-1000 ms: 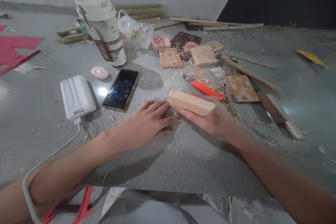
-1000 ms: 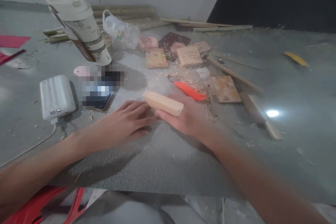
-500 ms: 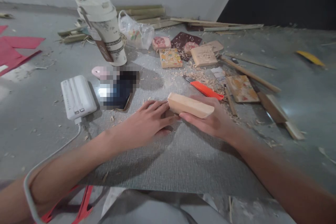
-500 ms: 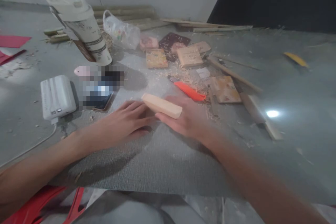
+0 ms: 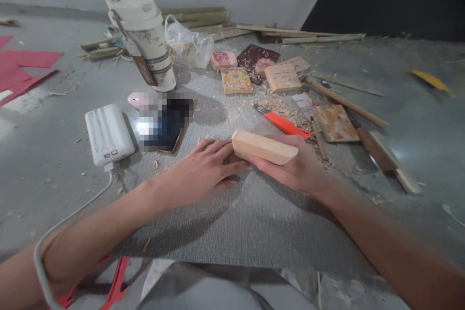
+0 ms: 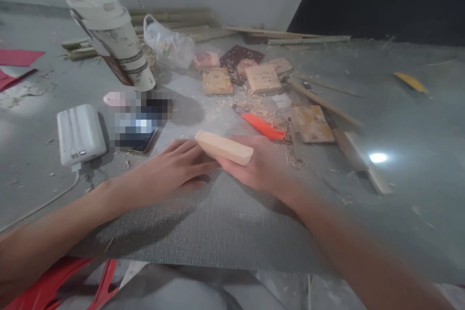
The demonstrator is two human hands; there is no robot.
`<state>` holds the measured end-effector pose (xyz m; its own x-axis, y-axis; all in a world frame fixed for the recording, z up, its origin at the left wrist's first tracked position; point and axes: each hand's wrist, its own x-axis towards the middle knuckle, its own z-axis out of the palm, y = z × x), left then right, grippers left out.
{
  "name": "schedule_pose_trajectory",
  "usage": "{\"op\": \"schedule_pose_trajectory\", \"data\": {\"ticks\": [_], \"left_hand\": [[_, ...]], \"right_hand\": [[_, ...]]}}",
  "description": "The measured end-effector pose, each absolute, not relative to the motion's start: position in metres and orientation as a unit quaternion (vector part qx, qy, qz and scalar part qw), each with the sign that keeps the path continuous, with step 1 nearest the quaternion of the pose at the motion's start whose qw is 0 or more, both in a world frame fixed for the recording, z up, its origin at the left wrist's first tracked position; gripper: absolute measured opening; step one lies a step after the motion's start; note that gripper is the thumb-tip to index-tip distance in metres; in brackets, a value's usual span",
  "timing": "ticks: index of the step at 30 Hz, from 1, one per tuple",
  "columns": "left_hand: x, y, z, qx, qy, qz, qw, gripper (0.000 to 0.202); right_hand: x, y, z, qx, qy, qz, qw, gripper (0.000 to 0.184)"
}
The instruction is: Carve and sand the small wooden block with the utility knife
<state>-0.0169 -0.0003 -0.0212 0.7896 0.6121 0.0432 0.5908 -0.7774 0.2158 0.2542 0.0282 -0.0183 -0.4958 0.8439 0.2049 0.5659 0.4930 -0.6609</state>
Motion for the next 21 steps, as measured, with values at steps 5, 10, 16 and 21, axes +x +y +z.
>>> {"op": "schedule_pose_trajectory", "data": {"ticks": [5, 10, 16, 21], "left_hand": [[-0.0171, -0.0009, -0.0226, 0.941, 0.322, 0.059, 0.085, 0.052], [-0.0172, -0.0011, -0.0216, 0.944, 0.319, 0.056, 0.071, 0.051], [-0.0172, -0.0009, -0.0219, 0.944, 0.318, 0.052, 0.067, 0.053], [-0.0168, -0.0011, -0.0235, 0.942, 0.32, 0.061, 0.077, 0.053]], "right_hand": [[0.2521, 0.0281, -0.0139, -0.48, -0.793, 0.255, 0.273, 0.019], [0.2534, 0.0297, -0.0146, -0.467, -0.804, 0.243, 0.276, 0.019], [0.2559, 0.0319, -0.0136, -0.419, -0.815, 0.289, 0.277, 0.015], [0.2543, 0.0317, -0.0149, -0.441, -0.805, 0.285, 0.277, 0.019]]}}
